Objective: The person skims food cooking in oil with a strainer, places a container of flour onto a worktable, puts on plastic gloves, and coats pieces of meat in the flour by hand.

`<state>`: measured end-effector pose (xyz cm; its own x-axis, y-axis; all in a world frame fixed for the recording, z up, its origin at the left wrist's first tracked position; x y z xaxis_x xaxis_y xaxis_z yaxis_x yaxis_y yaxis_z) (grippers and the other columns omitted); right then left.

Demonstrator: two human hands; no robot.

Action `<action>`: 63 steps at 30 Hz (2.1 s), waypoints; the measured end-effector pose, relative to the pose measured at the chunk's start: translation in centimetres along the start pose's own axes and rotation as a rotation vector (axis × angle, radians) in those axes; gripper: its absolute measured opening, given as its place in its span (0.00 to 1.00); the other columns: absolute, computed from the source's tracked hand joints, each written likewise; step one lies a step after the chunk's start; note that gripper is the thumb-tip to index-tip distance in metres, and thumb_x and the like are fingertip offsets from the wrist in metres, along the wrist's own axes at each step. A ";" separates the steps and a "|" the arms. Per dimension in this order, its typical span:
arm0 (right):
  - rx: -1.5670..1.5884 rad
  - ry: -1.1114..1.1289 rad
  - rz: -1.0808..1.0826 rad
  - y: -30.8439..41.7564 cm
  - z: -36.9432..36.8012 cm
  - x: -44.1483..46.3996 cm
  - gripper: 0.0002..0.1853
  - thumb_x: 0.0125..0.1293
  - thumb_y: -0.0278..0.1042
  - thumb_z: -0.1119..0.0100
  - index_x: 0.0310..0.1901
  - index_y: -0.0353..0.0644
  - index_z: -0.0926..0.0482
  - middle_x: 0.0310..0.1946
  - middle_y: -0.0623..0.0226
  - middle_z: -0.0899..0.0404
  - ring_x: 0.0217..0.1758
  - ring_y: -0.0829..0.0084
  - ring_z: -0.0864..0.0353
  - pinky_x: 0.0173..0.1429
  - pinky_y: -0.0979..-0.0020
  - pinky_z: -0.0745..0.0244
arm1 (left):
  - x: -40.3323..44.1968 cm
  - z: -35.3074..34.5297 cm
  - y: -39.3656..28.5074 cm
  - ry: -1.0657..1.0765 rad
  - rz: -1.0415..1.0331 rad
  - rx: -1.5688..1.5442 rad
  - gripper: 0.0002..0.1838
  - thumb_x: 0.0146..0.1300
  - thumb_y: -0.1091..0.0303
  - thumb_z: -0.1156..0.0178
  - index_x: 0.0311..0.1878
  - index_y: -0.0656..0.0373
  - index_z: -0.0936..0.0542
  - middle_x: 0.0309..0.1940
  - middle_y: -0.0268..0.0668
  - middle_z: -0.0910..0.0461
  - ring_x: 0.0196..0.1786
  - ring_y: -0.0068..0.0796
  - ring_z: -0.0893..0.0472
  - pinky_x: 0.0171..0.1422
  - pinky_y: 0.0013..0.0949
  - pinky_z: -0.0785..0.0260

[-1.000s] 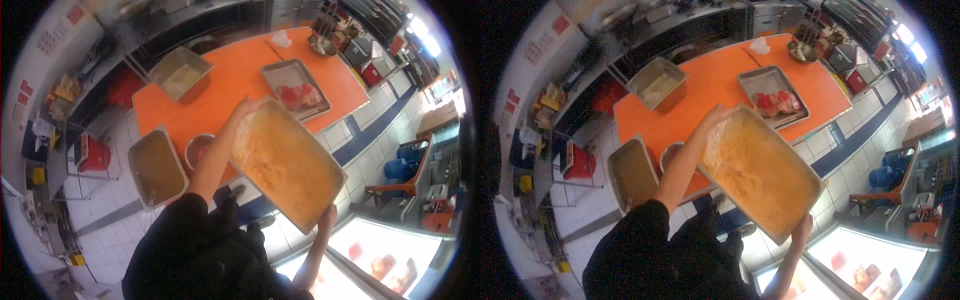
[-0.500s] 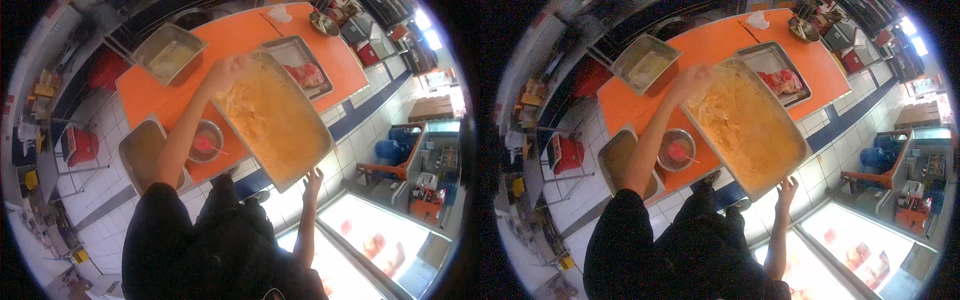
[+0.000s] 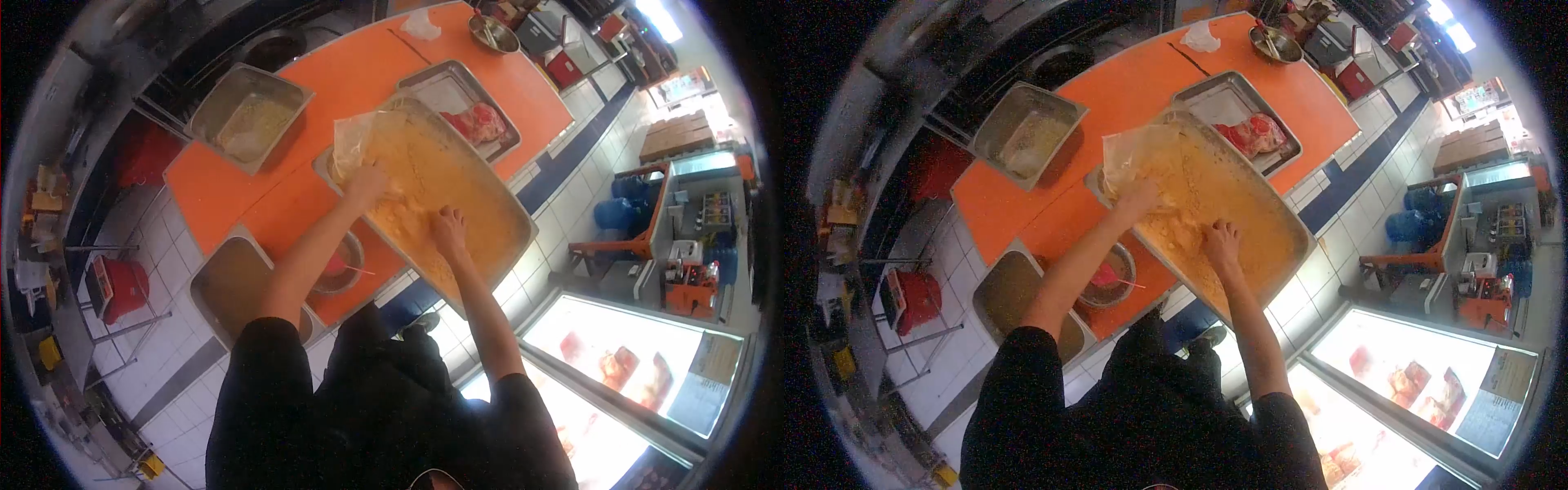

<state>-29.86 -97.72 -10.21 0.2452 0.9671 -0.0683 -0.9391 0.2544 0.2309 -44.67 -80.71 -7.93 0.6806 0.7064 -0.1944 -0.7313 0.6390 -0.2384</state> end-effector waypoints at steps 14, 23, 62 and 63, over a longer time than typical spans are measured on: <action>-0.037 -0.233 0.180 2.4 14.6 -5.8 0.05 0.56 0.34 0.29 0.35 0.53 0.13 0.66 0.70 0.28 0.71 0.58 0.37 0.73 0.46 0.52 | -1.0 -0.5 -18.0 -0.087 -0.347 -0.437 0.10 0.55 0.62 0.34 0.36 0.57 0.14 0.36 0.46 0.16 0.43 0.51 0.15 0.45 0.49 0.23; -0.066 -0.289 0.182 0.3 14.4 -7.3 0.11 0.61 0.34 0.33 0.46 0.56 0.17 0.42 0.76 0.14 0.60 0.67 0.23 0.71 0.47 0.52 | -5.4 3.4 -18.2 -0.068 -0.321 -0.569 0.11 0.60 0.64 0.37 0.43 0.57 0.14 0.43 0.45 0.17 0.49 0.50 0.18 0.52 0.48 0.24; 0.698 -0.195 0.329 -17.5 14.2 -7.6 0.08 0.58 0.34 0.34 0.39 0.51 0.12 0.36 0.70 0.13 0.50 0.63 0.20 0.71 0.42 0.49 | -6.4 23.8 -7.9 -0.708 0.214 -0.406 0.10 0.64 0.69 0.36 0.46 0.58 0.11 0.39 0.41 0.11 0.41 0.34 0.13 0.50 0.34 0.23; 0.616 -0.191 0.347 -17.5 14.2 -7.9 0.07 0.58 0.35 0.34 0.39 0.51 0.12 0.35 0.71 0.13 0.51 0.64 0.21 0.71 0.40 0.50 | -6.5 23.7 -8.1 -0.709 0.217 -0.408 0.10 0.64 0.69 0.36 0.46 0.58 0.11 0.39 0.41 0.11 0.41 0.34 0.13 0.50 0.34 0.23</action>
<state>-11.99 -109.69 0.07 0.0485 0.9630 0.2651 -0.6787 -0.1629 0.7161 -44.21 -83.30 17.87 0.2385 0.9116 0.3348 -0.6770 0.4033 -0.6157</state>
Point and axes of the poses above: each hand's wrist, its own x-axis towards the middle knuckle, its own z-axis out of the back of the hand, y = z × x, the point moved 9 cm from there along x, towards the middle knuckle
